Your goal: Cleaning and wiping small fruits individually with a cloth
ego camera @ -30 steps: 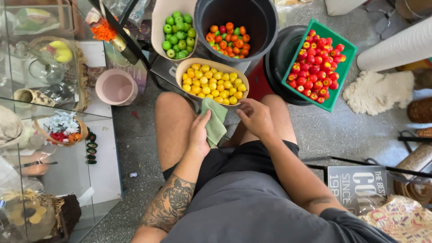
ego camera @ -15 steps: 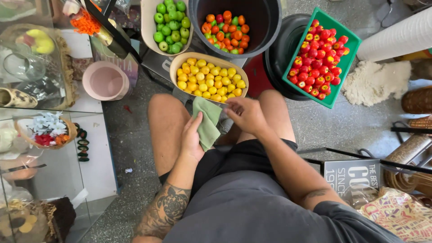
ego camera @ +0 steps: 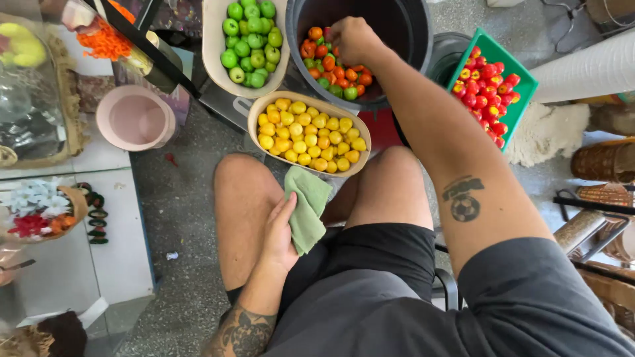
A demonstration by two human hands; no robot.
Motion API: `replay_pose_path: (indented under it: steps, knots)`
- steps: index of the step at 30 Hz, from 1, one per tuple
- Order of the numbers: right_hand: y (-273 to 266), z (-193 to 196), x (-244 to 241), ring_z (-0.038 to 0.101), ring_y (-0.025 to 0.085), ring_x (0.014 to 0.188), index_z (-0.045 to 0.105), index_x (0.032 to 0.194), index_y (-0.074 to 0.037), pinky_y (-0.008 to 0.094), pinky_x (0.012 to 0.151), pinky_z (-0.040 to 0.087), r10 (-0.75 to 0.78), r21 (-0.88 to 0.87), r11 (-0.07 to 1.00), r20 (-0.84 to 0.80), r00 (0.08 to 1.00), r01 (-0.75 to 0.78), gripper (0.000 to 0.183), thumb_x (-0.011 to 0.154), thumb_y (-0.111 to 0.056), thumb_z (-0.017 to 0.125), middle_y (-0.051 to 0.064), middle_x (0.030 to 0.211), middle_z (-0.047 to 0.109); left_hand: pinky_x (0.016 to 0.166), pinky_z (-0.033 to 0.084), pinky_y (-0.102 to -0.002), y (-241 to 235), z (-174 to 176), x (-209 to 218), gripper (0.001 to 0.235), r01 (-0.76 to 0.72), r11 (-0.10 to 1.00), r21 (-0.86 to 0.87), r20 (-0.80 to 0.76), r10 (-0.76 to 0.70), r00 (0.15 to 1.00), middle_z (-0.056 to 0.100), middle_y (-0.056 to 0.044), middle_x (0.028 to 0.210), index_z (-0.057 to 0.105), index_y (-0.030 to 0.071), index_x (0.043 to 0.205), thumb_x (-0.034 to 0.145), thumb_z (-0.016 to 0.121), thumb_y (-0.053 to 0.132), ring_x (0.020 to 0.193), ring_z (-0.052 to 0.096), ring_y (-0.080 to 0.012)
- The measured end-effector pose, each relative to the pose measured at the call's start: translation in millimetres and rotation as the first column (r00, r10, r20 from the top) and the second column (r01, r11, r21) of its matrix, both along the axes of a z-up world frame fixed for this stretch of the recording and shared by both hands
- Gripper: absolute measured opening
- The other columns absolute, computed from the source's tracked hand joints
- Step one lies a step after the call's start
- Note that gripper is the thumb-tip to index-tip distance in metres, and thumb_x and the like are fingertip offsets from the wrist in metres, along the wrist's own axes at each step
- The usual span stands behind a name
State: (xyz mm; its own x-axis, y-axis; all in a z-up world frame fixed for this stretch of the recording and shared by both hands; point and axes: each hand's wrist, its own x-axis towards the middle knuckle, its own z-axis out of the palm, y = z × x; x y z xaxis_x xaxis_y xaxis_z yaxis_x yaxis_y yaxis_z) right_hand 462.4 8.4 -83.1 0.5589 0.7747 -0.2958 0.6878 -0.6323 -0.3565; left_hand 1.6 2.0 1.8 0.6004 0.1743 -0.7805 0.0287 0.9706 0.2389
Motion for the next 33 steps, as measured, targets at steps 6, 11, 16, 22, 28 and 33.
replay_pose_path:
  steps: [6,11,16,22,28,33]
  knots:
    - [33.5,22.6,-27.9,0.075,0.033,0.067,0.043,0.143,0.014,0.042,0.048,0.061,-0.238,-0.557,0.83,-0.287,0.928,0.041,0.047,0.096,0.01,0.034,0.035,0.121,0.066,0.061,0.062,-0.042,0.8,-8.7,-7.8,0.034,0.048,0.998,-0.044,0.016,-0.048,0.999,0.075,-0.011,0.1,0.069,0.009,0.124,0.095,0.065,0.027,0.078,0.071,-0.0204]
    - [39.2,25.5,-34.0,0.077,0.031,0.071,0.02,0.161,-0.004,0.034,0.048,0.059,-0.402,-0.578,0.805,-0.359,0.842,0.137,0.067,0.095,0.008,0.022,0.032,0.162,0.02,0.072,0.059,-0.034,4.5,-6.7,-4.8,0.038,0.054,0.998,-0.041,-0.019,-0.054,0.998,0.075,-0.012,0.105,0.068,0.005,0.127,0.094,0.065,0.024,0.088,0.07,-0.0196]
    - [34.7,19.5,-26.2,0.08,0.028,0.086,0.012,0.167,-0.019,0.026,0.054,0.056,-0.483,-0.576,0.797,-0.429,0.764,0.181,0.075,0.1,0.004,0.038,0.02,0.164,0.03,0.084,0.057,-0.033,7.7,0.3,-1.5,0.037,0.043,0.996,-0.079,-0.088,-0.05,0.995,0.074,-0.014,0.112,0.068,0.005,0.127,0.093,0.065,0.022,0.098,0.069,-0.0211]
    - [14.6,20.7,-3.1,0.07,0.012,0.059,0.056,0.143,-0.024,0.021,0.04,0.039,-0.418,-0.394,0.89,-0.499,0.76,0.23,0.063,0.086,-0.002,0.069,0.006,0.08,0.075,0.088,0.056,-0.031,4.5,1.8,-1.6,0.04,0.06,0.998,-0.03,-0.019,-0.06,0.998,0.074,-0.015,0.115,0.067,0.003,0.129,0.095,0.062,0.022,0.101,0.069,-0.0208]
    - [-1.9,104.7,-34.5,0.05,0.012,0.047,0.067,0.133,-0.015,0.022,0.041,0.038,-0.376,-0.305,0.919,-0.496,0.783,0.248,0.052,0.083,0.0,0.071,0.013,0.066,0.064,0.084,0.056,-0.03,-1.5,3.3,-1.0,0.035,0.071,0.997,0.028,0.005,-0.071,0.997,0.074,-0.011,0.109,0.069,0.004,0.125,0.096,0.064,0.024,0.097,0.069,-0.0183]
    - [-34.5,161.6,-75.1,0.058,0.007,0.05,0.063,0.127,-0.01,0.016,0.041,0.04,-0.237,-0.046,0.958,-0.688,0.686,0.285,0.044,0.086,-0.006,0.078,0.008,0.092,0.076,0.088,0.056,-0.03,-7.3,2.6,-3.7,0.039,0.048,0.994,0.096,0.049,-0.053,0.997,0.073,-0.013,0.117,0.067,0.004,0.129,0.095,0.064,0.022,0.103,0.069,-0.019]
